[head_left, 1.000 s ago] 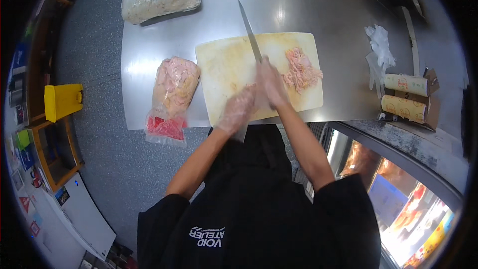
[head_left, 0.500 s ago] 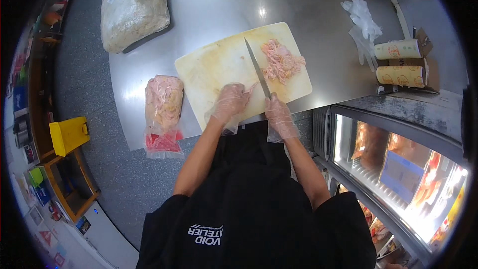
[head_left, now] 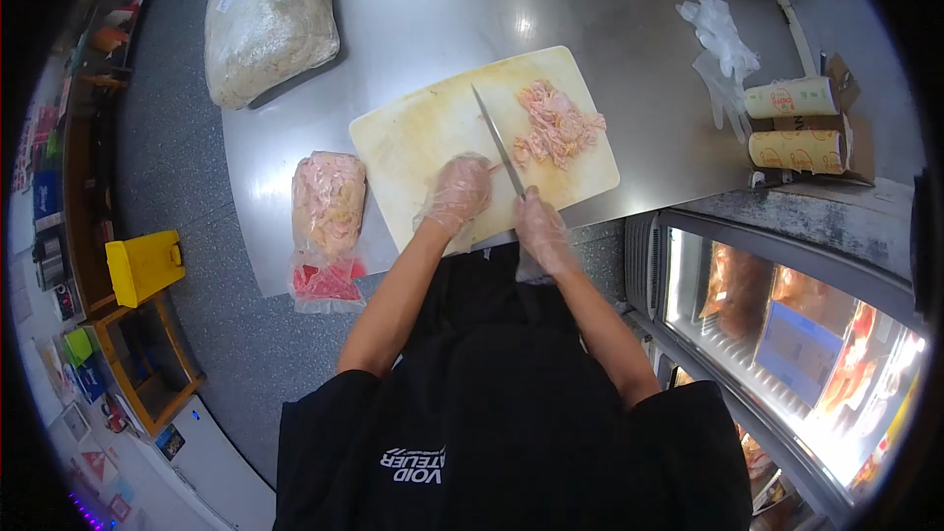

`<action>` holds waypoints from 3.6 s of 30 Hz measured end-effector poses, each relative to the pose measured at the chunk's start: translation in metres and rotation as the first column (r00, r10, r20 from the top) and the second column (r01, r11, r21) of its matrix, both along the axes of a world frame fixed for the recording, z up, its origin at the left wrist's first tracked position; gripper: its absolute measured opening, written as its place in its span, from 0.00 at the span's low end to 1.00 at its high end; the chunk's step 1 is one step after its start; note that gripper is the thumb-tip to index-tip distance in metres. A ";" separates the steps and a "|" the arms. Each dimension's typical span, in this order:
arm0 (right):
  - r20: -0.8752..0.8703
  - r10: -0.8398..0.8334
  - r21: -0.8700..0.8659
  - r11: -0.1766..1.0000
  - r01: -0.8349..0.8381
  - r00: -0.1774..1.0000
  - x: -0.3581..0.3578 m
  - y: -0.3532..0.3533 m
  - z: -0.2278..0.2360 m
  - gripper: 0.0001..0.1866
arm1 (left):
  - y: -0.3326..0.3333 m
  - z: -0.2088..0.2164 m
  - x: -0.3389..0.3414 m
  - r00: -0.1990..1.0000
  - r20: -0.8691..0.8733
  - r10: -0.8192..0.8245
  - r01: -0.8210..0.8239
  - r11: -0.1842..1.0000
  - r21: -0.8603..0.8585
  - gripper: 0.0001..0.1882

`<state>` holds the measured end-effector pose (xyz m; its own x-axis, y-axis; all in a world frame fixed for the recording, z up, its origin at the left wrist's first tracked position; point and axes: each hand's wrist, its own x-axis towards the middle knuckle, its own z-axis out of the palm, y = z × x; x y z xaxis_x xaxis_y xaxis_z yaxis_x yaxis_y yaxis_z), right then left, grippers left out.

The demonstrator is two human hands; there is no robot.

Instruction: Slice raw chicken fillets into strips on a cutting board using a chef's knife.

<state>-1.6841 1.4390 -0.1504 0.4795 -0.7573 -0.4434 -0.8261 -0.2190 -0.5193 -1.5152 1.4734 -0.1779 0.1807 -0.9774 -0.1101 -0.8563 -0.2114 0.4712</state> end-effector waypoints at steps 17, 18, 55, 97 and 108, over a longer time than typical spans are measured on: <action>-0.029 0.014 -0.001 1.000 -0.014 0.999 -0.029 0.003 0.010 0.15 | 0.059 0.041 0.041 0.551 -0.756 0.353 -0.222 0.936 0.275 0.17; -0.122 -0.039 -0.003 0.999 0.039 0.992 -0.038 0.002 0.005 0.16 | 0.054 0.053 0.037 0.548 -0.758 0.354 -0.218 0.935 0.280 0.17; 0.196 -0.316 0.182 0.942 0.282 0.928 -0.028 -0.030 -0.016 0.15 | 0.071 -0.018 -0.011 0.993 -0.022 0.112 -0.113 0.944 -0.308 0.16; 0.296 -0.458 0.436 0.846 0.307 0.839 -0.008 -0.041 -0.030 0.15 | 0.066 -0.008 -0.015 0.988 0.135 0.069 -0.043 0.982 -0.185 0.11; -0.190 -0.061 0.014 0.998 0.065 0.980 -0.001 -0.015 -0.002 0.17 | 0.076 -0.011 -0.021 0.988 0.087 0.124 -0.106 0.977 -0.187 0.12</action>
